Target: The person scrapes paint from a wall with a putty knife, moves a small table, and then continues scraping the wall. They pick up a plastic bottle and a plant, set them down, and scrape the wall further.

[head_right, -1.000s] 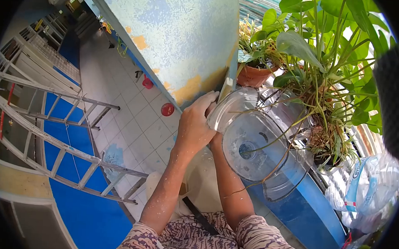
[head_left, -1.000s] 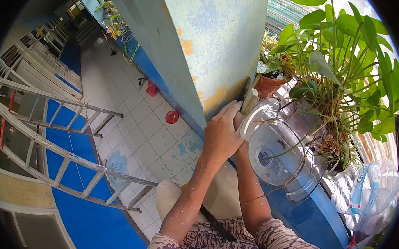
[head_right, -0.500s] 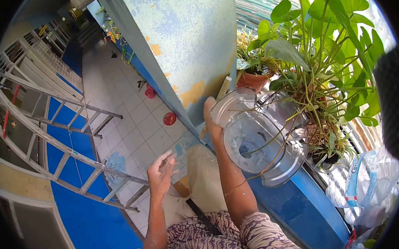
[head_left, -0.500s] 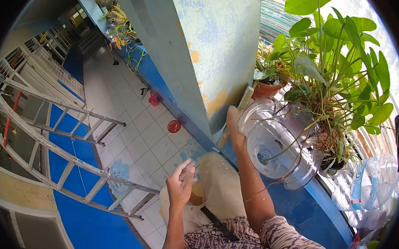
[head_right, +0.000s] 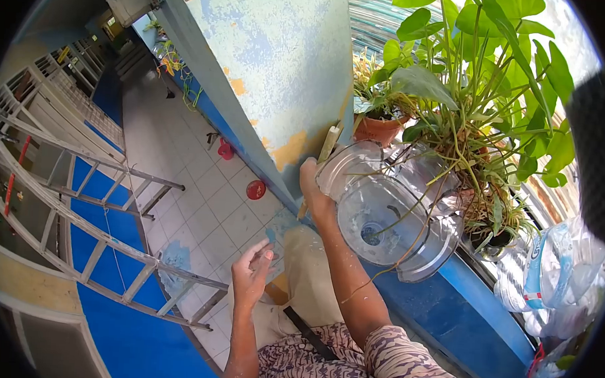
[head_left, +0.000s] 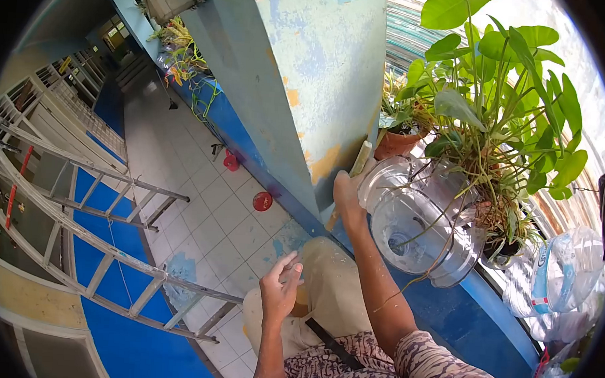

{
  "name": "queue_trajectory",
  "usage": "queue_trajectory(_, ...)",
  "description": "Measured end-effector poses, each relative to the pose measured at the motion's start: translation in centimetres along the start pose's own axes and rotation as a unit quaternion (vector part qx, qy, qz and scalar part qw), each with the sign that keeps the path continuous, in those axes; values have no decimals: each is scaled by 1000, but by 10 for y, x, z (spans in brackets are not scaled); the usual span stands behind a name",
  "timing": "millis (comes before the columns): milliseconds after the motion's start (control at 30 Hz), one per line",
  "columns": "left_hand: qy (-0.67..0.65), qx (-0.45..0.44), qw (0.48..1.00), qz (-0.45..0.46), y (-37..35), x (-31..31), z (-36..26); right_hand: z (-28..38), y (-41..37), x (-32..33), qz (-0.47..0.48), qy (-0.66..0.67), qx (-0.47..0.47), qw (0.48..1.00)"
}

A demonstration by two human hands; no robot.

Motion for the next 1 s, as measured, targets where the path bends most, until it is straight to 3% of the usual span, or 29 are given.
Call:
queue_trajectory(33,-2,-3,1000,1,-2,-1,-2,-4,7,5,0,-1,-3,1000)
queue_trajectory(100,-2,-4,1000,4,-10,-1,-9,-13,21,6,197,-77,-189,959)
queue_trajectory(133,-7,-20,1000,-15,-12,-2,-18,-8,21,9,205,-102,-194,954)
queue_trajectory(167,-12,-38,999,-35,-15,-6,-29,-19,15,-1,203,-102,-192,955)
queue_trajectory(200,-14,-40,998,-35,-16,-12,-46,-37,3,-16,100,-84,-114,985)
queue_trajectory(233,-11,-103,994,-20,-17,-23,-69,-45,-6,-21,-2,-66,-34,997)
queue_trajectory(333,9,-232,972,43,-15,-59,-128,-44,-32,-14,17,-21,-83,996)
queue_trajectory(367,11,-234,971,42,-14,-71,-132,-39,-36,-14,23,5,-102,995)
queue_trajectory(433,-79,-204,964,148,-7,-96,-139,-30,-30,-13,29,58,-129,989)
queue_trajectory(567,-13,-247,959,141,-28,-103,-151,-18,-31,-4,59,151,-202,966)
queue_trajectory(600,38,-286,948,132,-35,-105,-154,-1,-33,10,64,109,-89,988)
queue_trajectory(633,88,-325,934,122,-40,-106,-156,-7,-36,4,67,109,-93,987)
queue_trajectory(733,72,-339,927,140,-46,-109,-162,-15,-23,-15,10,82,-180,980)
queue_trajectory(867,84,-384,909,141,-46,-114,-177,8,-49,-4,55,101,-100,988)
queue_trajectory(1000,63,-410,897,152,-37,-119,-180,-25,-22,-17,28,112,-161,980)
Point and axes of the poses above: each hand's wrist, its own y-axis towards the middle knuckle, its own x-axis out of the back of the hand, z = x × y, the point moved 2 cm from there along y, towards the middle knuckle, and after that the axes turned 7 degrees about y, right-handed, at the moved point
